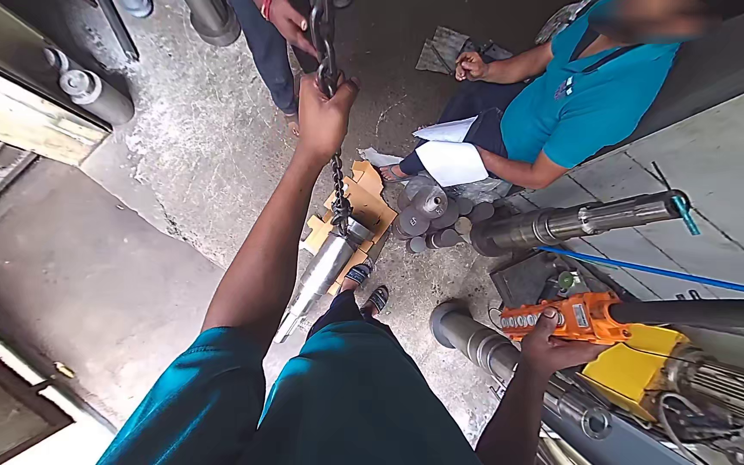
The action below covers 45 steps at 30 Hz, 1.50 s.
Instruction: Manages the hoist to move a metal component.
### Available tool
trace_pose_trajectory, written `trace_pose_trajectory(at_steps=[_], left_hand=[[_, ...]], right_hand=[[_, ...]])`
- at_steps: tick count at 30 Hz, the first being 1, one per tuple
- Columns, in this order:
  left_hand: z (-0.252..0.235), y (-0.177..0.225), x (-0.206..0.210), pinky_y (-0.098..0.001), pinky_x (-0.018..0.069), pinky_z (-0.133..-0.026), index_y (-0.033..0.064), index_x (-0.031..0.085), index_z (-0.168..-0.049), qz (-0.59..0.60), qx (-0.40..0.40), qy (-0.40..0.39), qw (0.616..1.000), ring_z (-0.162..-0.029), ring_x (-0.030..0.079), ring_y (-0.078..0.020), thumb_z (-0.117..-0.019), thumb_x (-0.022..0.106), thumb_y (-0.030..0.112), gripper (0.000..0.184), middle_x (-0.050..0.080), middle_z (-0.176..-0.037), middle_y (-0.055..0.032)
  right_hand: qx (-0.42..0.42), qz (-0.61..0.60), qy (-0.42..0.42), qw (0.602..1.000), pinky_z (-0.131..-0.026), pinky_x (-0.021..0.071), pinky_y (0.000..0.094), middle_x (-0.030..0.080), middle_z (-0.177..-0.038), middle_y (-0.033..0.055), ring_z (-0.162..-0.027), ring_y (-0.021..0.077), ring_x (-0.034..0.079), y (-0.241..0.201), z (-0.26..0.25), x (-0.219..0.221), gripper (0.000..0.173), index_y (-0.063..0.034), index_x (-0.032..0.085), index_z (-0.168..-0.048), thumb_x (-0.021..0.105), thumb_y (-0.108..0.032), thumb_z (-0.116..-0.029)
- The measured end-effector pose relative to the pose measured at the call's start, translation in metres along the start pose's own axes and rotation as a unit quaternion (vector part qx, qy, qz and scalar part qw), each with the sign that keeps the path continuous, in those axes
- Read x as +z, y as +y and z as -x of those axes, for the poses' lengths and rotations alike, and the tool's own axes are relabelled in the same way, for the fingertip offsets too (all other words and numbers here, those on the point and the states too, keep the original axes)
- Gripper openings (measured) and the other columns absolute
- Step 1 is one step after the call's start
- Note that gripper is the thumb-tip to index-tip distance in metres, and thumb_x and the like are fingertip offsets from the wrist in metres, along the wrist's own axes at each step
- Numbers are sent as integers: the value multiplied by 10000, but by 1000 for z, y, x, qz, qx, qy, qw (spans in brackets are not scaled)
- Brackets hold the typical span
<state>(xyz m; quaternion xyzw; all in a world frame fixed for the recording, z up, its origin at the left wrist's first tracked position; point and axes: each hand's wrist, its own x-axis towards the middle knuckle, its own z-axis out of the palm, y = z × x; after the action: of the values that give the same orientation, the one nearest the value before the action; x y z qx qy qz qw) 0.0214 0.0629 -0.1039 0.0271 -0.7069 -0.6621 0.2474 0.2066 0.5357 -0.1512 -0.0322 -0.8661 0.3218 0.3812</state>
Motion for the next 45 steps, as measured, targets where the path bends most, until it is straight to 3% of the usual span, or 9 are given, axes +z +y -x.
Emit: trace_pose_trajectory(at_steps=[5,14,18,25,29,32,34,42,45], left_hand=[[0,2,0,-256,358,-420,220,385,-699,5,-20,-1,1000,-413,379,-48,-960,579,134,336,382,-525,109],[8,5,8,-249,358,-412,221,389,-686,15,-15,-21,1000,-406,379,-43,-968,570,133,347,381,-516,111],[5,6,4,-252,329,-397,217,380,-683,15,-16,-16,1000,-393,354,-56,-967,570,133,352,363,-504,99],[0,16,-11,-235,341,-396,212,405,-699,15,-18,-14,1000,-398,371,-44,-973,554,110,329,391,-514,105],[-7,19,-13,-247,350,-402,195,415,-700,17,-13,-9,1000,-407,370,-52,-967,566,94,323,387,-523,95],[-5,30,-21,-248,355,-430,120,488,-732,17,-34,-20,999,-440,377,-80,-997,575,80,282,402,-550,47],[-5,31,-25,-244,336,-434,119,464,-662,7,-46,-9,999,-427,355,-79,-991,576,68,351,378,-519,39],[-13,29,-35,-238,315,-448,139,391,-558,-31,-82,9,996,-421,342,-76,-918,546,-17,422,359,-474,28],[-10,35,-40,-229,328,-452,125,417,-558,-41,-87,0,995,-428,359,-67,-889,565,-64,409,375,-480,28]], right_hand=[[-13,21,6,1000,-1000,491,221,613,-1143,354,-1119,131,659,1,5,-3,917,294,372,-1282,689,-473,-892],[-6,-26,8,1000,-990,513,218,615,-1148,314,-1109,94,661,2,4,-7,863,298,352,-1284,702,-397,-910],[4,-70,2,998,-963,552,228,631,-1135,235,-1070,59,675,3,2,-9,853,279,320,-1303,707,-380,-924],[-12,-63,-3,998,-957,556,243,639,-1114,247,-1047,73,686,3,2,-3,843,273,341,-1290,696,-405,-934],[-11,-104,-19,994,-937,585,287,638,-1112,200,-1032,96,693,1,2,1,771,235,332,-1295,703,-342,-944],[-16,-84,-9,996,-991,550,295,625,-1157,271,-1111,143,676,3,6,2,799,278,312,-1314,711,-298,-932],[-18,-82,-10,996,-1016,539,311,603,-1190,305,-1148,178,664,4,5,3,817,289,284,-1337,712,-279,-934],[8,-123,-25,992,-988,574,361,592,-1191,302,-1130,222,679,-1,-3,6,753,285,223,-1356,680,-145,-941],[9,-87,-25,996,-1026,540,322,576,-1232,345,-1184,230,655,-1,-5,9,780,305,230,-1366,687,-153,-930]])
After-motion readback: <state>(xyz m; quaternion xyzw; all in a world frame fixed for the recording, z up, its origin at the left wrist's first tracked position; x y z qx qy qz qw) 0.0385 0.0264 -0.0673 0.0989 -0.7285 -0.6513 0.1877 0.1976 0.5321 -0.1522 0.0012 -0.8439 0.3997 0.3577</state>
